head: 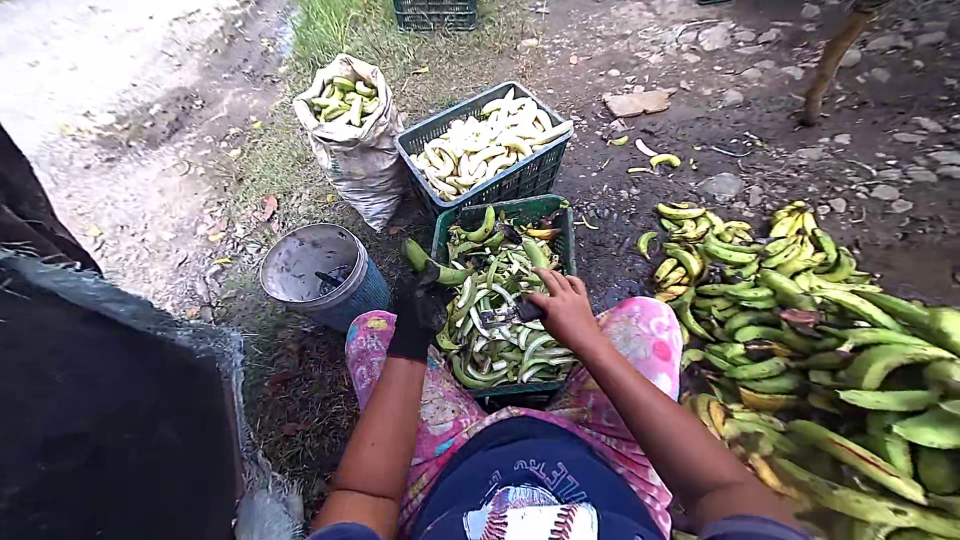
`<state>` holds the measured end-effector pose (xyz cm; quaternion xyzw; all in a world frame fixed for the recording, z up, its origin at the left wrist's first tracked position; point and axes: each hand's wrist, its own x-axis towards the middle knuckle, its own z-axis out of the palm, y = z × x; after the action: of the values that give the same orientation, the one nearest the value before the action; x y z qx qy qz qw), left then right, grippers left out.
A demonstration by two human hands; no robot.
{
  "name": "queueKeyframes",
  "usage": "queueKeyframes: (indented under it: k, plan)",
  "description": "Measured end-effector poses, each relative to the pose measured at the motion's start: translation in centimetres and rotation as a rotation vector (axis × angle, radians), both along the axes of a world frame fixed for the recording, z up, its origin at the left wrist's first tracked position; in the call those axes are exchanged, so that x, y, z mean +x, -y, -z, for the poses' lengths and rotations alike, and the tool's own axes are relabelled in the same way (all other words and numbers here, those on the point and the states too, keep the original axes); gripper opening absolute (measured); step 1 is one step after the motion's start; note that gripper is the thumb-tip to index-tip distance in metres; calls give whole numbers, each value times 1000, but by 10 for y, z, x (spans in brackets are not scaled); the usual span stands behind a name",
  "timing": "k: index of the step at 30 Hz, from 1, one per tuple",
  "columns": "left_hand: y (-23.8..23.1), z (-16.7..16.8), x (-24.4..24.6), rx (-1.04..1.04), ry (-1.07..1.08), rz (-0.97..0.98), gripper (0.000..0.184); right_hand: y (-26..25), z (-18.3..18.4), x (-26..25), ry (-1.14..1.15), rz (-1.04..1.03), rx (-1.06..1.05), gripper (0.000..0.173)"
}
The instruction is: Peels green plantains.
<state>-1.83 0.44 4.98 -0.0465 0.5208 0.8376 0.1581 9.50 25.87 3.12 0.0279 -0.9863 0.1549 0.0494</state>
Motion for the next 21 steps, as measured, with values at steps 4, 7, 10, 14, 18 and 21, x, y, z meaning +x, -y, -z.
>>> queueKeyframes:
  k: [4, 7, 10, 14, 18, 21]
  plan:
    - [-15, 20, 19, 52, 57, -72, 30, 13, 36, 36, 392, 90, -336, 36]
    - [-22, 38, 20, 175, 21, -79, 38, 23, 51, 41, 567, 221, -649, 55]
    - [-26, 39, 20, 194, -172, -56, 32, 24, 16, 18, 439, 226, -814, 60]
    - [-26, 29, 16, 41, -377, -54, 50, 40, -68, -5, -99, 61, -1155, 61]
    - [-24, 26, 19, -77, -414, -17, 46, 58, -62, -14, -193, 46, -1160, 63]
    - [-24, 21, 28, 13, -382, -13, 45, 59, 36, -5, 472, 301, -1086, 59]
